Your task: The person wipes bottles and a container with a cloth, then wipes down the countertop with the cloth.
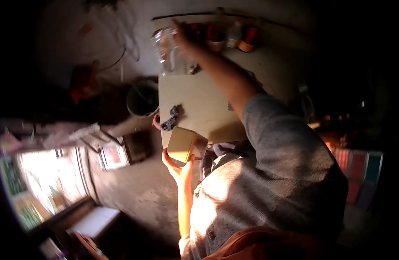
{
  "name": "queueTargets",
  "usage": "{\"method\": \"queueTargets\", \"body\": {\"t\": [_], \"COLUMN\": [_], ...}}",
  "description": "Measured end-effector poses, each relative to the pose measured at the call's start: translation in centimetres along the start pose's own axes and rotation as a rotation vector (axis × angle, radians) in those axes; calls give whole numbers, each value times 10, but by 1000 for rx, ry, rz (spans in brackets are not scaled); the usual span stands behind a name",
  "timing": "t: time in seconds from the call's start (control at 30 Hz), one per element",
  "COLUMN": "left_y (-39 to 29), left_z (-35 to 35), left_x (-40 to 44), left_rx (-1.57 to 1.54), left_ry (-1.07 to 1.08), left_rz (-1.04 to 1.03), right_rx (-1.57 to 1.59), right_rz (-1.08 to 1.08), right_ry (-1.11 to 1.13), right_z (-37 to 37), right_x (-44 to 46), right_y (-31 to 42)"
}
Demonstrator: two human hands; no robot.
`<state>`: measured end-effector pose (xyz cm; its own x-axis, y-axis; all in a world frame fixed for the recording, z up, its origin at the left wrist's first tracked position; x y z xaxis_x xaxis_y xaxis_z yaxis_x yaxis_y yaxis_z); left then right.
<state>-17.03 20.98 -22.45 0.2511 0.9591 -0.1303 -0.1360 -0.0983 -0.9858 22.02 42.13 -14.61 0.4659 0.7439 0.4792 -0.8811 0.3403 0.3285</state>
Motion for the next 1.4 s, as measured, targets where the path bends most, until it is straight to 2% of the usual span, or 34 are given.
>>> {"method": "queueTargets", "body": {"t": [0.03, 0.07, 0.1, 0.13, 0.17, 0.23, 0.3, 0.37, 0.4, 0.5, 0.57, 0.63, 0.7, 0.73, 0.77, 0.8, 0.87, 0.93, 0.97, 1.0, 1.03, 1.1, 1.13, 1.17, 1.27, 1.33, 1.4], "left_y": [-1, 2, 0, -7, -11, -11, -7, -14, -14, -24, -31, -32, -31, -24, -22, -26, -3, -3, -6, -6, -4, -31, -38, -48, -68, -62, -55], "left_z": [-9, -13, -15, -20, -25, -41, -63, -78, -89, -126, -154, -173, -192, -199, -207, -216, -220, -222, -224, -224, -221, -229, -233, -242, -283, -302, -305], "left_x": [3, 6, 8, 8, 10, 17, 26, 35, 41, 50, 53, 62, 60, 60, 59, 53, 61, 52, 49, 46, 47, 37, 41, 45, 64, 80, 90], "left_rx": [17, 19, 18, 90, 98, 62, -7, 118, 182, 124, 142, 273, 329, 406, 479, 529, 381, 365, 543, 718, 686, 804, 980, 1072, 1245, 1328, 1329], "left_ry": [60, 58, 49, 73, 105, 145, 188, 232, 267, 272, 293, 234, 207, 160, 116, 110, 163, 178, 133, 86, 95, 51, -16, -37, 31, 102, 106], "left_rz": [-22, -32, -40, -95, -110, -164, -126, -285, -334, -299, -257, -442, -478, -499, -522, -587, -502, -481, -416, -349, -360, -452, -561, -565, -559, -295, -284], "right_rx": [56, 161, 310, 347, 352, 290, 310, 154, 136, 51, 89, 83, -57, 70, 84, 530, 985, 738, 611, 741, 744, 213, 131, 50, 350, 31, 50], "right_rz": [108, 81, 134, 34, 42, -20, -344, -356, -416, -464, -473, -475, -304, -463, -472, -699, -913, -814, -755, -698, -704, -393, -380, -367, -613, -487, -516], "right_ry": [-198, -128, -225, -32, -36, 141, 314, -48, -68, -92, -14, -74, -151, 164, 153, -77, -332, -29, 122, -190, -188, -260, -369, -475, -584, -926, -835], "right_z": [6, 27, 18, 2, 8, 4, 11, 44, 50, 92, 69, 42, 54, 54, 59, 64, 61, 50, 48, 66, 79, 155, 182, 205, 217, 247, 231], "right_x": [-24, -54, -85, -120, -163, -250, -324, -366, -372, -345, -326, -310, -294, -288, -288, -298, -308, -311, -313, -313, -316, -294, -287, -281, -260, -246, -215], "right_y": [-4, 0, -13, -35, -47, -91, -151, -198, -221, -243, -256, -265, -236, -241, -240, -252, -278, -305, -315, -328, -342, -359, -372, -384, -446, -465, -503]}}
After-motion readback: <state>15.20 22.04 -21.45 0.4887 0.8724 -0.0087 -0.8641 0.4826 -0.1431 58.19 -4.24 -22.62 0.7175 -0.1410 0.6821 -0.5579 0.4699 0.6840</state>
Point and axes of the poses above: each hand's wrist, its own x-axis towards the middle knuckle, its own z-axis out of the back of the hand, y = z × x, the point moved 8 cm from there along x, towards the middle knuckle, and after that the axes turned 8 degrees about z, right-handed, at the moved point
